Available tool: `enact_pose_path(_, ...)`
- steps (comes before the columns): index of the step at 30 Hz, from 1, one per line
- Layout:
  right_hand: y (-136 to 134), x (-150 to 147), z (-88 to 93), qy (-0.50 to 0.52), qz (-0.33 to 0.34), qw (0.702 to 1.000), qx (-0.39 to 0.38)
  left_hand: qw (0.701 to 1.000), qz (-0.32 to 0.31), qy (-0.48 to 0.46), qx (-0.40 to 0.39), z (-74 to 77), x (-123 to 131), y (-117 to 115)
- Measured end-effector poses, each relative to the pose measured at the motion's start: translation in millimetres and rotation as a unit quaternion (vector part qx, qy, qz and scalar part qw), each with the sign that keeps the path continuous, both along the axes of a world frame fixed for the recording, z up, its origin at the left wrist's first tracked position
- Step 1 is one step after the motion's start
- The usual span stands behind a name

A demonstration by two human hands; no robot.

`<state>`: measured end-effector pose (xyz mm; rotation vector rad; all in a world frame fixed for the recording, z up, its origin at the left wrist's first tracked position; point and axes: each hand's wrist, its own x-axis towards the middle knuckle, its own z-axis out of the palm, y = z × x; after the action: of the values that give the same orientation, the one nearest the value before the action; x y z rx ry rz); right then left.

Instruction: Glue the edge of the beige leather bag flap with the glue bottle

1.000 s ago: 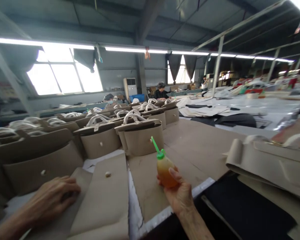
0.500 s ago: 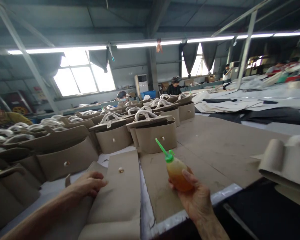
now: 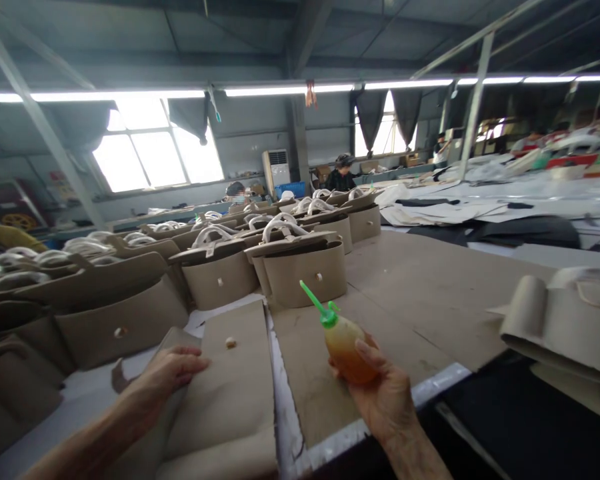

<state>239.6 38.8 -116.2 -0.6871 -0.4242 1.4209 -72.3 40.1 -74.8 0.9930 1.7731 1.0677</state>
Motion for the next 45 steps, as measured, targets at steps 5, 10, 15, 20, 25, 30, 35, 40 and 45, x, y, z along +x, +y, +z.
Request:
enact_pose_path(5,4.4,7.6,-7.9,-0.006,0.042,0.999,0.018,0.995,0.018,-0.098,-0.031,22.8,7.0,-8.1)
enact_pose_path(10,4.1,6.8,-8.1,-0.009,0.047,0.998,0.034,0.991,0.057,-0.110,-0.055,31.1,10.2,-5.4)
enact_pose_path(15,1.6,1.9,-6.5,-0.019,0.040,0.998,0.055,0.984,0.050,-0.159,-0.056,29.0,3.3,-3.6)
enact_pose_path(20,1.5,1.9,-10.6,-0.024,0.049,0.996,0.068,0.952,0.000,-0.286,-0.111,33.7,13.5,-8.2)
enact_pose_path(25,1.3,2.2,-11.3,-0.027,0.056,0.996,0.071,0.929,0.038,-0.341,-0.139,16.5,27.3,-25.0)
enact_pose_path(30,-1.6,0.9,-9.8,-0.029,0.030,0.997,0.057,0.900,-0.023,-0.407,-0.156,-6.6,5.3,-36.3)
enact_pose_path(35,-5.7,-2.1,-3.2,-0.016,-0.019,0.999,0.024,0.922,-0.095,-0.347,-0.142,-4.6,-11.3,-28.4)
enact_pose_path(40,-19.4,4.8,1.0,-0.052,-0.049,0.997,-0.012,0.920,-0.060,-0.366,-0.127,-9.9,-9.8,-24.0)
enact_pose_path(45,-35.7,22.3,8.9,-0.202,-0.071,0.976,-0.029,0.933,-0.030,-0.338,-0.121,-22.2,-14.6,-21.3)
